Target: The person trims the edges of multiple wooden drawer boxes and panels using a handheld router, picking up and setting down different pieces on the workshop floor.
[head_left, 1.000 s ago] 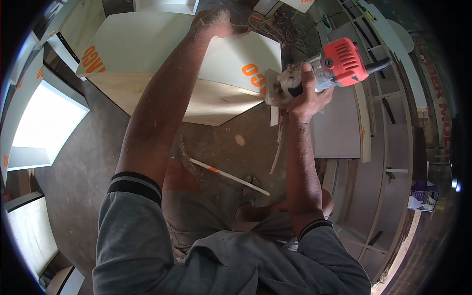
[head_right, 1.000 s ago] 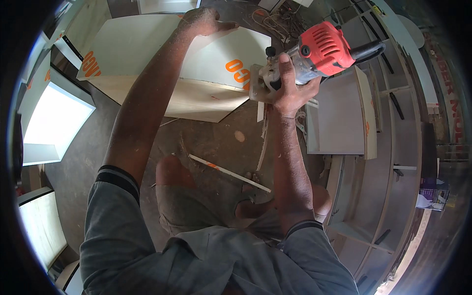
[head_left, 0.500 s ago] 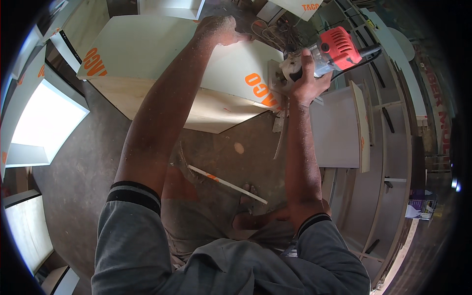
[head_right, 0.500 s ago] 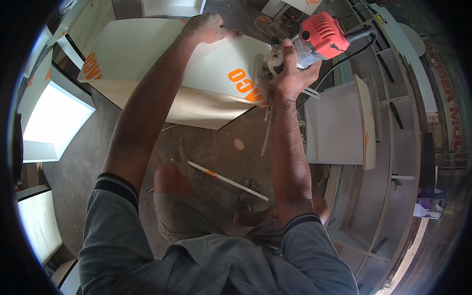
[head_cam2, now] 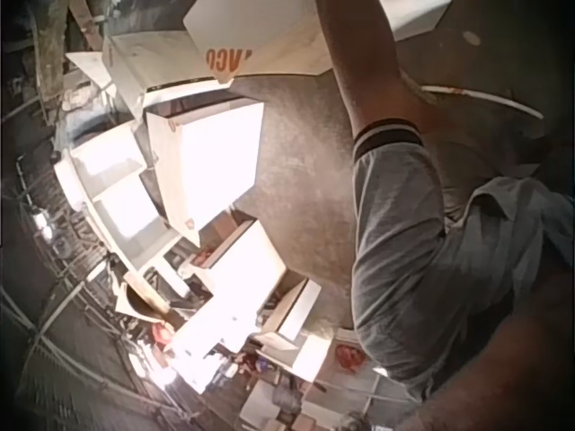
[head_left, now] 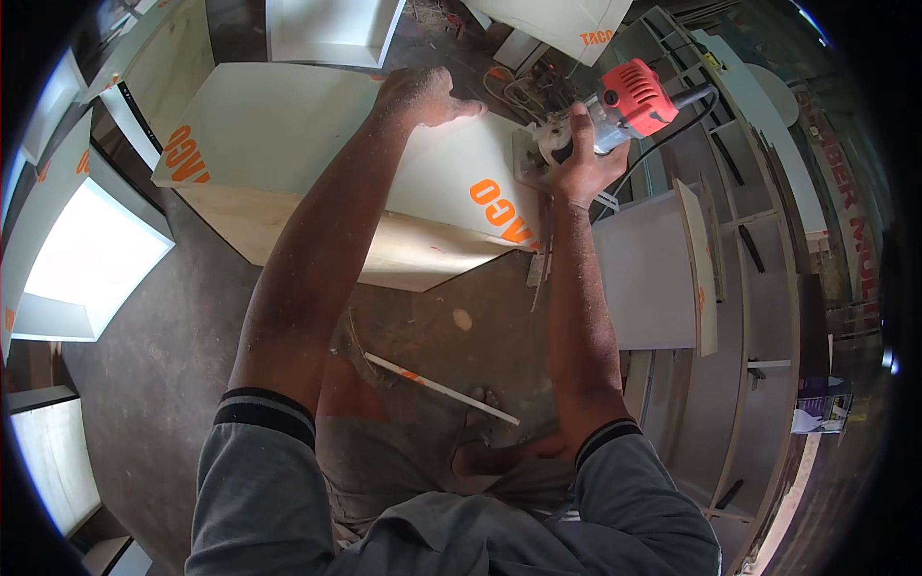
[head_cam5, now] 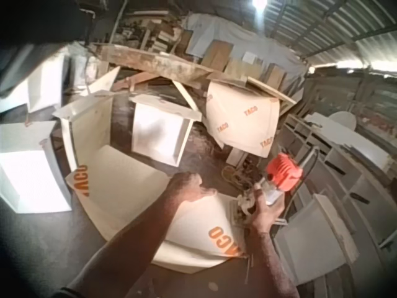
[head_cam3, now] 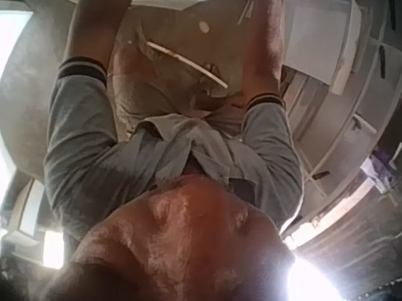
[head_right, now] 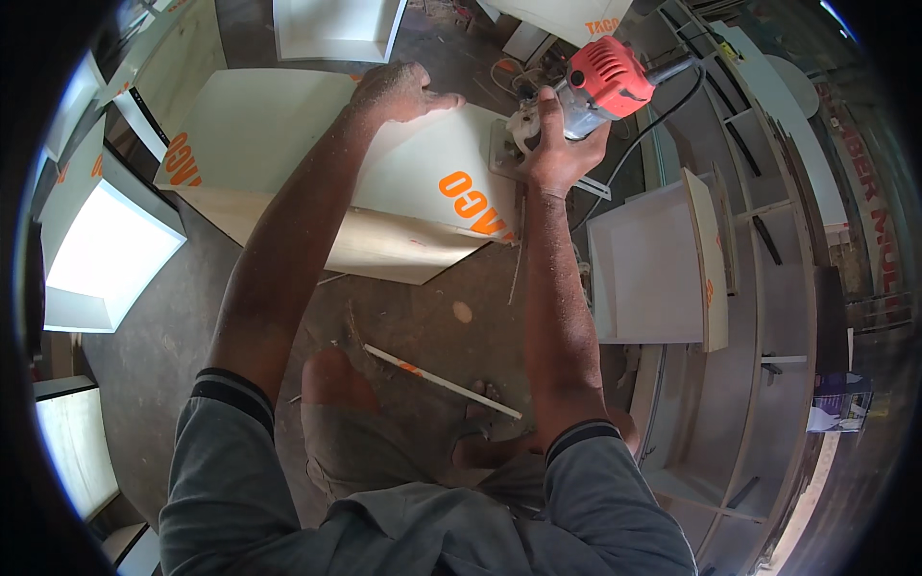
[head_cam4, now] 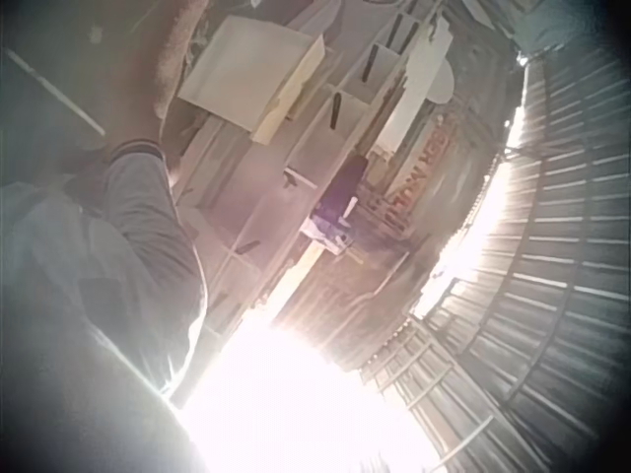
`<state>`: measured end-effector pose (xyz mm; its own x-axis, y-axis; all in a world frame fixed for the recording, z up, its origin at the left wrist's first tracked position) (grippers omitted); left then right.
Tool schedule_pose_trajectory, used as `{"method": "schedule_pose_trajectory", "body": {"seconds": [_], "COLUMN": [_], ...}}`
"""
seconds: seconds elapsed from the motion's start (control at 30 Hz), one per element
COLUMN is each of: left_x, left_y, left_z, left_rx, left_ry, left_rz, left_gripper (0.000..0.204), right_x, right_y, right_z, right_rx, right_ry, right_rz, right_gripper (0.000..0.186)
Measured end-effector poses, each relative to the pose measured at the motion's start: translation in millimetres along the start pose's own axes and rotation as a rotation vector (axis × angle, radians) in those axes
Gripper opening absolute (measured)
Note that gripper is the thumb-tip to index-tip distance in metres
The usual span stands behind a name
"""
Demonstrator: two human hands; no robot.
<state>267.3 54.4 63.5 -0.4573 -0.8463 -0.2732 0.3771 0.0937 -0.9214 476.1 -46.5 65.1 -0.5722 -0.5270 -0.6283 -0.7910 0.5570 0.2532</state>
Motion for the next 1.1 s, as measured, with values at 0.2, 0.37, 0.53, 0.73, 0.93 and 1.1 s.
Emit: {"method": "schedule_pose_trajectory", "body": {"seconds": [0.2,0.37,0.53,0.73,0.93,1.1], "left_x": [9,18,19,18,16,22], "left_y": [-4,-6,-1,8,10,5], "left_z": [6,7,4,3,4,5], "left_rx": [0.004,0.044,0.047,0.079,0.045,0.076], "left_ry": [-0.014,0.000,0.002,0.084,0.049,0.084], "left_rz": [-0.044,-0.008,0.030,0.190,0.161,0.204], "left_gripper": [0.092,0.091,0.086,0.076,0.076,0.076], "right_x": [-4,-6,-9,-13,-14,-16], "right_y": [2,5,7,6,6,8], "right_z": [8,9,11,18,17,17], "right_rx": [0.005,-0.009,0.004,-0.051,-0.034,0.014], "right_ry": [0.006,-0.028,-0.039,0.006,0.014,-0.004], "right_rz": [0.022,0.014,0.029,-0.003,0.014,0.027], "right_gripper": [0.039,0.040,0.041,0.049,0.049,0.050]}}
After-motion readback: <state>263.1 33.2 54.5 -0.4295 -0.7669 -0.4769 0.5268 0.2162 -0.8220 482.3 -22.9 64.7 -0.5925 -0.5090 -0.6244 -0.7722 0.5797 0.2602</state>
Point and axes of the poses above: each hand's wrist, its own x-axis away from the middle knuckle, its own y-axis out of the palm, z = x × y, the point moved 2 cm from there along -x, towards the middle knuckle, and after that the axes turned 10 degrees about y, right-handed, at the moved point
